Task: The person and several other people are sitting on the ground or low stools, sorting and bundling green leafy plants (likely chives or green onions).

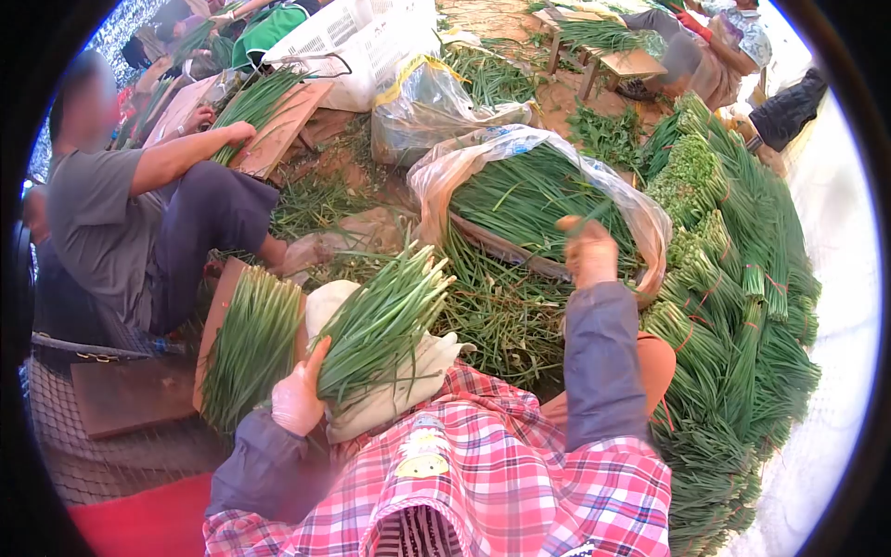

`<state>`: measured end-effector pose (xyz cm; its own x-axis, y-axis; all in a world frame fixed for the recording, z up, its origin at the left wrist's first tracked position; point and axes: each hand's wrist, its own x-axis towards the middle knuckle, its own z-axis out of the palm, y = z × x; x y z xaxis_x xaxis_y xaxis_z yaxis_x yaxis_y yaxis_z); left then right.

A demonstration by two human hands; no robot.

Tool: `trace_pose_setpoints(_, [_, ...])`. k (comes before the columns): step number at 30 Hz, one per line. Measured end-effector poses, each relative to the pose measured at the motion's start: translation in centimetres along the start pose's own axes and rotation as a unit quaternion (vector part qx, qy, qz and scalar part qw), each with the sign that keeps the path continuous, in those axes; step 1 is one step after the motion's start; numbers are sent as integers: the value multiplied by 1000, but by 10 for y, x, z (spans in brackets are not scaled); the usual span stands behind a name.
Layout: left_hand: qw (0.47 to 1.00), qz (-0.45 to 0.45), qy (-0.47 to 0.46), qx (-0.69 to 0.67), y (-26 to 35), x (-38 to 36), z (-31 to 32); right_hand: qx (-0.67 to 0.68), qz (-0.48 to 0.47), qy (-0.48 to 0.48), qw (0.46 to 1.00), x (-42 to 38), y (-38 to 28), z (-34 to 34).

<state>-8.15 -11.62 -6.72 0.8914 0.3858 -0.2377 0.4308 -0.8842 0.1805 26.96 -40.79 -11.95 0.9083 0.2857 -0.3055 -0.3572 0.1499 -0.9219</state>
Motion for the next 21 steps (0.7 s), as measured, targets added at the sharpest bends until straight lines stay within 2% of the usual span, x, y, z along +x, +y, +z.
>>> trace_pose_setpoints(1, [1000, -8, -8, 9, 3, 1, 0, -258, -66, -46, 963, -5, 5, 9])
trace_pose_setpoints(2, [1000, -17, -16, 17, 5, 2, 0, -496, -129, -90, 854, -16, 15, 27])
trace_pose_setpoints(3, [999, -11, -14, 28, 8, 3, -1, -698, -180, -127, 681, -29, 24, 45])
trace_pose_setpoints(4, [999, -6, -13, 38, 10, 2, -2, -589, -260, -117, 756, -43, 26, 63])
trace_pose_setpoints(5, [999, -3, -10, 48, 13, 2, -2, -484, -231, -137, 833, -60, 20, 89])
trace_pose_setpoints(6, [998, -5, -14, 56, 16, 1, -3, -421, -301, -178, 837, -71, 22, 109])
trace_pose_setpoints(7, [998, -6, -16, 66, 20, 1, -5, -436, -350, -217, 800, -81, 17, 125])
trace_pose_setpoints(10, [996, -12, -29, 83, 27, -1, -8, -562, -332, -310, 691, -100, 31, 159])
trace_pose_setpoints(12, [996, -17, -32, 81, 29, -2, -10, -568, -334, -309, 686, -115, 40, 166])
trace_pose_setpoints(16, [996, -27, -51, 67, 27, 0, -8, -575, -260, -324, 705, -119, 39, 173])
trace_pose_setpoints(20, [998, -18, -46, 48, 26, 0, -8, -578, -277, -375, 670, -113, 59, 177])
trace_pose_setpoints(21, [998, -20, -46, 26, 25, 0, -11, -468, -290, -366, 750, -109, 64, 174])
